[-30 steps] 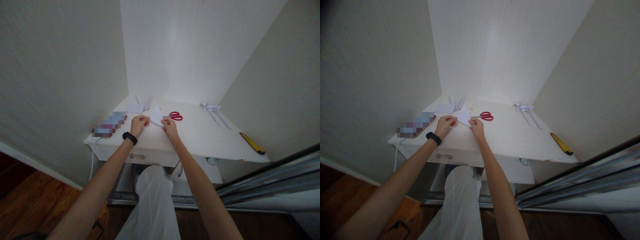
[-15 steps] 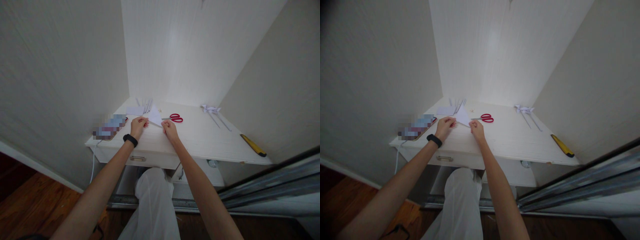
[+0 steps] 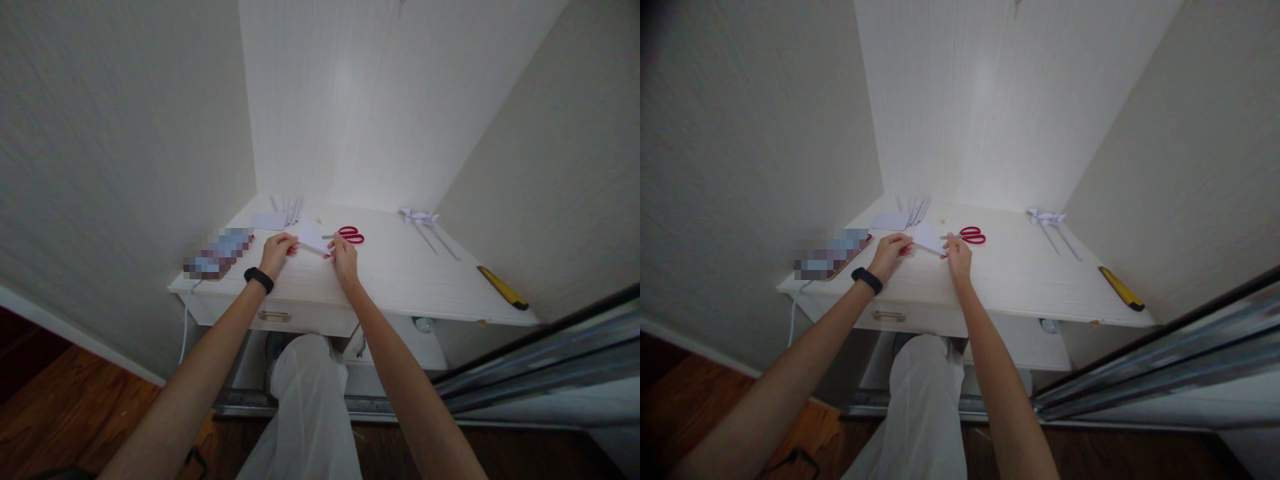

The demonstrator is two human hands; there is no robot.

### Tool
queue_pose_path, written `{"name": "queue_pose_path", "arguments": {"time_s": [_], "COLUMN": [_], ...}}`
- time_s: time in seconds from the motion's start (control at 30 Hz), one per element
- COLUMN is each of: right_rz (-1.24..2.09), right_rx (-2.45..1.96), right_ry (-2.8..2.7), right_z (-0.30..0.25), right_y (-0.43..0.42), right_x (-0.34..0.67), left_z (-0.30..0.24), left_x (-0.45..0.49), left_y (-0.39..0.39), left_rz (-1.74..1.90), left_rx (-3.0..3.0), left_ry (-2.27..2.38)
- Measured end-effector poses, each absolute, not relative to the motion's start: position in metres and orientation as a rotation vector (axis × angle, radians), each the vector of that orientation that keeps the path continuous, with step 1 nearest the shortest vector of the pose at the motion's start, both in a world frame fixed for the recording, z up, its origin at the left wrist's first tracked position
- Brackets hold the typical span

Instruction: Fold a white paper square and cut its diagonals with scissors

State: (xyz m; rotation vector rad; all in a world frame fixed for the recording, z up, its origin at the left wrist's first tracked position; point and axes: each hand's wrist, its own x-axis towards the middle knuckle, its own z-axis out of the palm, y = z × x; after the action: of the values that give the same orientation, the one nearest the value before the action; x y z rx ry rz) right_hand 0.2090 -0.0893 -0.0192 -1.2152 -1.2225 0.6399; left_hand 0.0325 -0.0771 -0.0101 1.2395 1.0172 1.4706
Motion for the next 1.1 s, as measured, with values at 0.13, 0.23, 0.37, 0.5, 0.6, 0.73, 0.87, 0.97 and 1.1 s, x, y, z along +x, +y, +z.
{"name": "queue_pose_path", "arguments": {"time_s": [0.13,0.23,0.37,0.5,0.6,0.73,0.87,0.97,1.1], "right_rz": [0.615,0.624,0.723,0.800,0.773,0.681,0.582,0.575,0.629], "right_rx": [-1.189,-1.138,-1.108,-1.057,-1.078,-1.128,-1.130,-1.148,-1.133], "right_ry": [-1.236,-1.271,-1.314,-1.303,-1.288,-1.282,-1.304,-1.297,-1.272], "right_z": [-0.019,-0.020,-0.020,-0.020,-0.022,-0.024,-0.022,-0.020,-0.021], "right_y": [-0.088,-0.086,-0.083,-0.082,-0.081,-0.079,-0.081,-0.083,-0.082], "right_x": [0.210,0.210,0.208,0.207,0.208,0.211,0.213,0.213,0.211], "left_z": [-0.005,-0.001,-0.002,-0.005,-0.005,-0.006,-0.008,-0.009,-0.010], "left_x": [0.035,0.037,0.039,0.039,0.039,0.038,0.037,0.037,0.037], "left_y": [-0.082,-0.087,-0.088,-0.086,-0.086,-0.085,-0.083,-0.082,-0.083], "left_rz": [1.433,1.341,1.276,1.234,1.222,1.222,1.206,1.180,1.119], "left_rx": [1.216,1.265,1.386,1.471,1.513,1.569,1.605,1.621,1.661], "left_ry": [0.997,0.935,0.907,0.955,0.985,1.010,1.002,0.999,0.980]}}
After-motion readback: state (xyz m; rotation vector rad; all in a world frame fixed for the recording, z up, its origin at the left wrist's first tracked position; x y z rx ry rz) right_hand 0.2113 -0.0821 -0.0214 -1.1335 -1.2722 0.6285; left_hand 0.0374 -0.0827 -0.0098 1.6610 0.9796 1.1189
